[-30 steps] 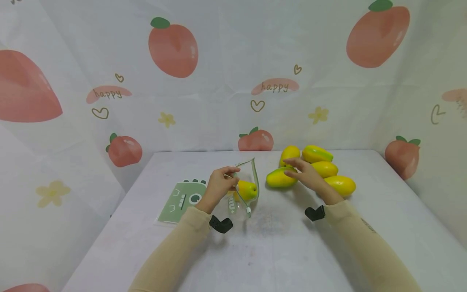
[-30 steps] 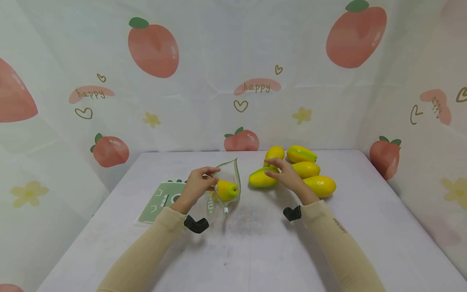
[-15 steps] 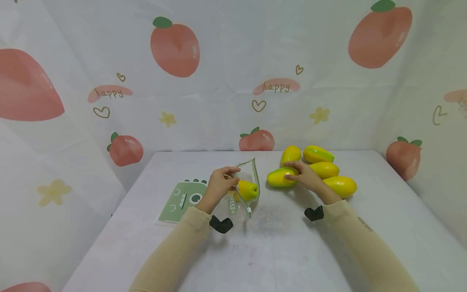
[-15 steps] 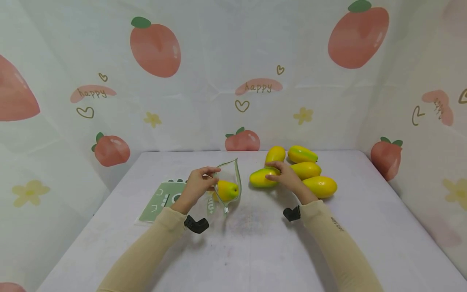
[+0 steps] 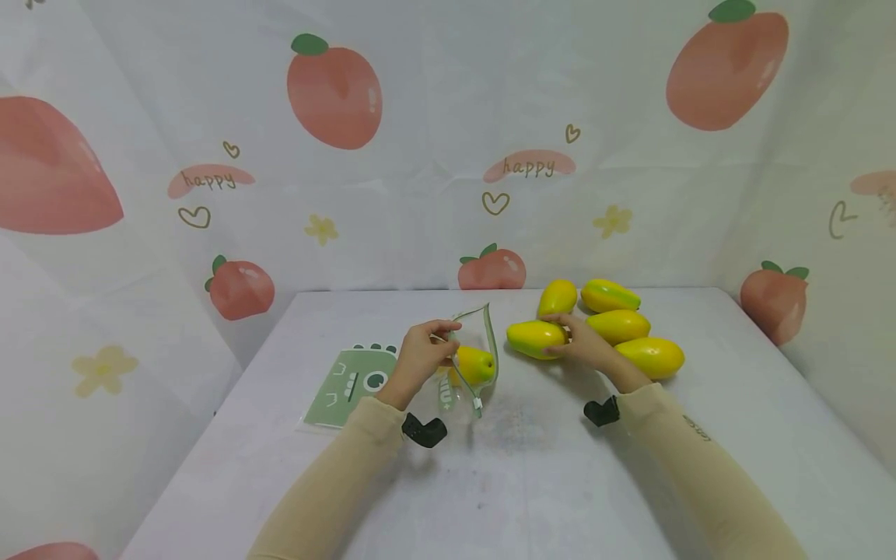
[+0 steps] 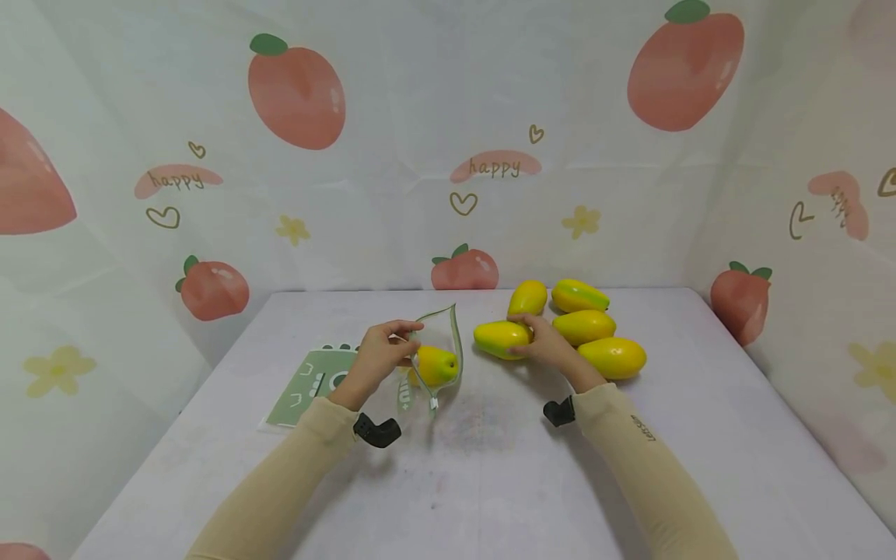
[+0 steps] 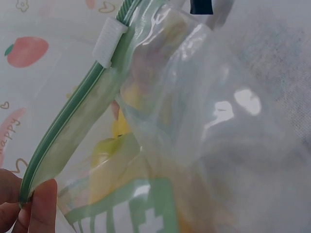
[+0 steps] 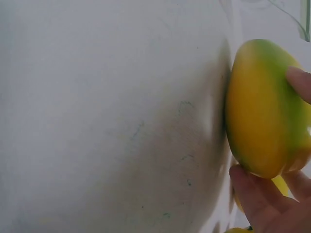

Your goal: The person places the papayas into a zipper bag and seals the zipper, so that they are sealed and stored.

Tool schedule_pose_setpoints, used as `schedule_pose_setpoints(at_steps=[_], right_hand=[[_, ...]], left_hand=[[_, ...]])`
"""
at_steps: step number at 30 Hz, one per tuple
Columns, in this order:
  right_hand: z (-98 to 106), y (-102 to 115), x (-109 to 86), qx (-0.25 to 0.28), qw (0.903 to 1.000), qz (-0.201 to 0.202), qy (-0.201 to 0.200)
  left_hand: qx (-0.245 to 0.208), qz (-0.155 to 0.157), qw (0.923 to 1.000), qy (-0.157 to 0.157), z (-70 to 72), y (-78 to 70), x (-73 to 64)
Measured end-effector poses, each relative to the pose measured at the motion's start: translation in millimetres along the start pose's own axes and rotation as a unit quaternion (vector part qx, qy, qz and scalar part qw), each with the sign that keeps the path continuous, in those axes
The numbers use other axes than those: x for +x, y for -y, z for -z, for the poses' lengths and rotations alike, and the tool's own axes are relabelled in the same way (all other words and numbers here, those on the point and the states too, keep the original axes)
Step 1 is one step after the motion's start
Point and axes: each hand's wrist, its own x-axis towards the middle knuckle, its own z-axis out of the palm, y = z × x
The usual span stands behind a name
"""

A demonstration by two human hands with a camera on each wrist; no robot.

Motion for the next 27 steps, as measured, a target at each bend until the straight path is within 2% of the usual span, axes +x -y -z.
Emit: schedule_pose_setpoints(at_steps=[9, 18, 27], right_hand=[[-1, 1, -2.9, 0.006, 0.9996, -0.025, 0.011], [-1, 6, -9.5, -0.007, 0.9990, -0.045, 0.001], [3, 20, -15.7, 0.014, 0.9972, -0.074, -0.007]], left_hand=[[0.000, 0.005, 1.0000, 0.001, 0.8, -1.1, -0.4], [0.003, 0.003, 1.0000, 0.000, 1.2, 1.4, 0.4], [0.006, 0.006, 1.0000, -0.001, 0.8, 1.3, 0.1]])
